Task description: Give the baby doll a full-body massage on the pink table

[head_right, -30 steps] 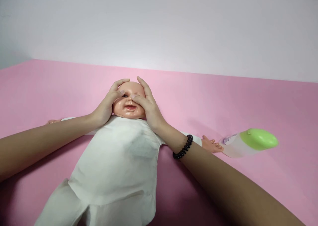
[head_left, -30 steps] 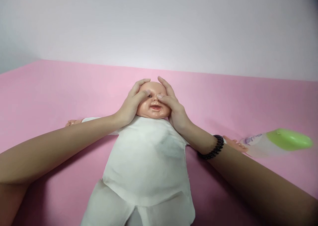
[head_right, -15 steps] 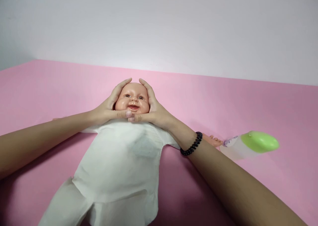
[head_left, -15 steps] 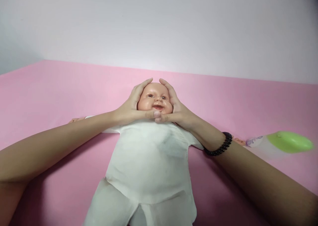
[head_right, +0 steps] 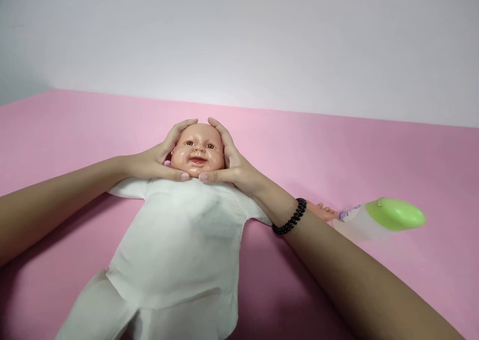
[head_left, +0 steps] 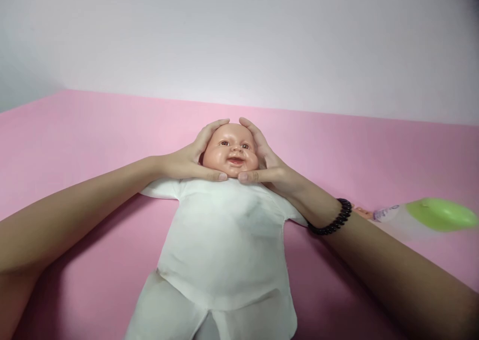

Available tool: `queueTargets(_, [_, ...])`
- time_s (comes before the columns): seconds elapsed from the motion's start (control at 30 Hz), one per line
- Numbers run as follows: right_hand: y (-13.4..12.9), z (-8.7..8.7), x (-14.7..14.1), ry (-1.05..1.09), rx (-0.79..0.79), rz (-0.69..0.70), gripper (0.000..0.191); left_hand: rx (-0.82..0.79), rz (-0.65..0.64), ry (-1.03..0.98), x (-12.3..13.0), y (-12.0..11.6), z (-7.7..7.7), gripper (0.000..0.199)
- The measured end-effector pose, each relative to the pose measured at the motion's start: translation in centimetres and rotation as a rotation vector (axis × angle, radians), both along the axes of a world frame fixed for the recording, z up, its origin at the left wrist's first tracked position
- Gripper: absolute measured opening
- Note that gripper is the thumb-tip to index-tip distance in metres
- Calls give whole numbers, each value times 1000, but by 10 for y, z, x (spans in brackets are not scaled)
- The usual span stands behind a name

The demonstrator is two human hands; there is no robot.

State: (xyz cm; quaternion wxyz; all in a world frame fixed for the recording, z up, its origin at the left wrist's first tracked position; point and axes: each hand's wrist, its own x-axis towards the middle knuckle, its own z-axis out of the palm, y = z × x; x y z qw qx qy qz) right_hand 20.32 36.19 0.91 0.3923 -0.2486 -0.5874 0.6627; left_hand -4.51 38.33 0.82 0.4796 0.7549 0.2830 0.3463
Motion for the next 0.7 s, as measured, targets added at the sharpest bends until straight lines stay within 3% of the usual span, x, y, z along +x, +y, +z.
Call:
queueTargets(0.17, [-2, 2, -1, 14, 8, 0, 109, 25, 47, 35, 3, -4, 1, 112])
queueTargets(0.43, [2, -2, 0, -52, 94, -28, 120, 44, 80, 2, 11, -9, -1, 117])
queueTargets(0.7, [1, -1, 0, -30, 55, 36, 120, 99, -10, -10, 6, 0, -6, 115])
